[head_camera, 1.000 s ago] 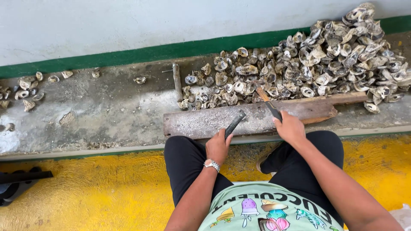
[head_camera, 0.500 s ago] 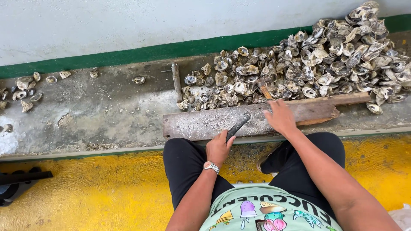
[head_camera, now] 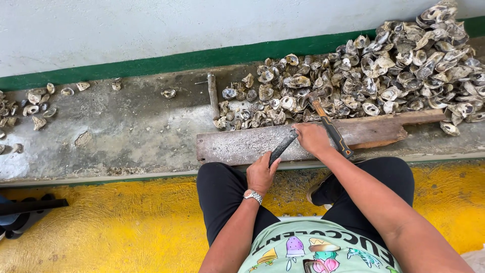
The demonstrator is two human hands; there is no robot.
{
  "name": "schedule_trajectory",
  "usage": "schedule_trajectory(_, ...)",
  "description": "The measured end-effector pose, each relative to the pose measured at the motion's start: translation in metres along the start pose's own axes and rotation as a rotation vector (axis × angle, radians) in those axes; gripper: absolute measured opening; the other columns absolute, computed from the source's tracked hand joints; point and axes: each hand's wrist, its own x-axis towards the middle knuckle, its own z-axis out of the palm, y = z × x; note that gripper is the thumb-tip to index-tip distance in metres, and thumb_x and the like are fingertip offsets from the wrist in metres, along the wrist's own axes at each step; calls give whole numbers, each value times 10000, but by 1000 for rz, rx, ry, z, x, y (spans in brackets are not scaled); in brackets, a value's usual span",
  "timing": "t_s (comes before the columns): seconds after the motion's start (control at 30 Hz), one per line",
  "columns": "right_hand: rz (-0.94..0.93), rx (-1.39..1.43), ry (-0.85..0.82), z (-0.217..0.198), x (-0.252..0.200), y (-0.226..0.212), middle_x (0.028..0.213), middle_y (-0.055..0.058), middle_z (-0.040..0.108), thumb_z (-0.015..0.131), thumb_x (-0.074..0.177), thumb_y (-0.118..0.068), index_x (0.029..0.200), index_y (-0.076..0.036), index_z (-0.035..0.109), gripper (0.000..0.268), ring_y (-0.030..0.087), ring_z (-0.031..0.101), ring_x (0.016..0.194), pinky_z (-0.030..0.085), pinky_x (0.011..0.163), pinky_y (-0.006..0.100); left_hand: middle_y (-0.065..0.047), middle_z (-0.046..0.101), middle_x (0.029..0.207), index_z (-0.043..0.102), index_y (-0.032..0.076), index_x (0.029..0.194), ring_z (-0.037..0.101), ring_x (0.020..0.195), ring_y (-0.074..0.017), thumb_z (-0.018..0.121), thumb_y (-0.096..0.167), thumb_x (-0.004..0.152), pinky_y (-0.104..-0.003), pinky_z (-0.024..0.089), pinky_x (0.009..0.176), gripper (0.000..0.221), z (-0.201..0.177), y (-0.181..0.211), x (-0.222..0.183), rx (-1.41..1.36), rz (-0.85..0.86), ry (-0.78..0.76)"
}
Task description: The recorder uses a scraper and hammer to clean or shuck oyster shells on a wooden board.
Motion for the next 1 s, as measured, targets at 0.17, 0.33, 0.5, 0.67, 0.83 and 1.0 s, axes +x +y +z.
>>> schedule_trajectory(0.17, -4, 17, 57, -3, -3, -4, 1040, 111, 747, 568, 1021, -215, 1254, -163, 715, 280, 293, 730, 826, 595, 776, 434, -143, 735, 923, 669, 69, 1201, 712, 750, -338, 648, 448, 975, -437, 565, 652, 442, 9, -6, 0, -1, 0, 4)
schedule_trajectory(0.33, -24, 53, 121, 2, 0, 0, 951, 122, 738, 574, 1030, -207, 1266, -162, 719, 280, 284, 706, 756, 585, 731, 454, -148, 743, 948, 668, 70, 1201, 716, 761, -335, 650, 449, 981, -429, 569, 661, 439, 9, -6, -1, -40, -15, 36)
schedule_trajectory(0.5, 298, 299, 27, 11, 3, 28, 890, 77, 747, 533, 1048, -190, 1302, -201, 700, 305, 201, 619, 568, 532, 552, 413, -159, 734, 860, 672, 99, 1205, 713, 752, -355, 649, 450, 965, -446, 561, 662, 426, -1, 0, -1, -123, -38, 76)
schedule_trajectory(0.67, 209, 447, 38, -7, -6, 32, 719, 167, 673, 587, 1036, -201, 1366, -203, 682, 344, 207, 544, 549, 469, 580, 383, -177, 733, 884, 667, 106, 1194, 707, 768, -384, 633, 463, 979, -473, 551, 646, 418, 10, -12, 4, -139, -136, 89)
schedule_trajectory(0.83, 175, 293, -14, -15, -11, 38, 804, 82, 714, 576, 960, -144, 1350, -217, 642, 402, 168, 601, 534, 498, 555, 384, -176, 731, 870, 667, 123, 1153, 705, 769, -391, 626, 476, 980, -477, 547, 634, 395, 9, -7, 3, -161, -172, 105)
schedule_trajectory(1.0, 292, 143, -163, -10, -1, 64, 836, 122, 727, 569, 1008, -191, 1176, -138, 648, 192, 213, 634, 592, 570, 567, 409, -171, 718, 807, 700, 122, 1099, 691, 726, -386, 621, 445, 985, -482, 524, 628, 351, 10, -12, 3, -214, -304, 74)
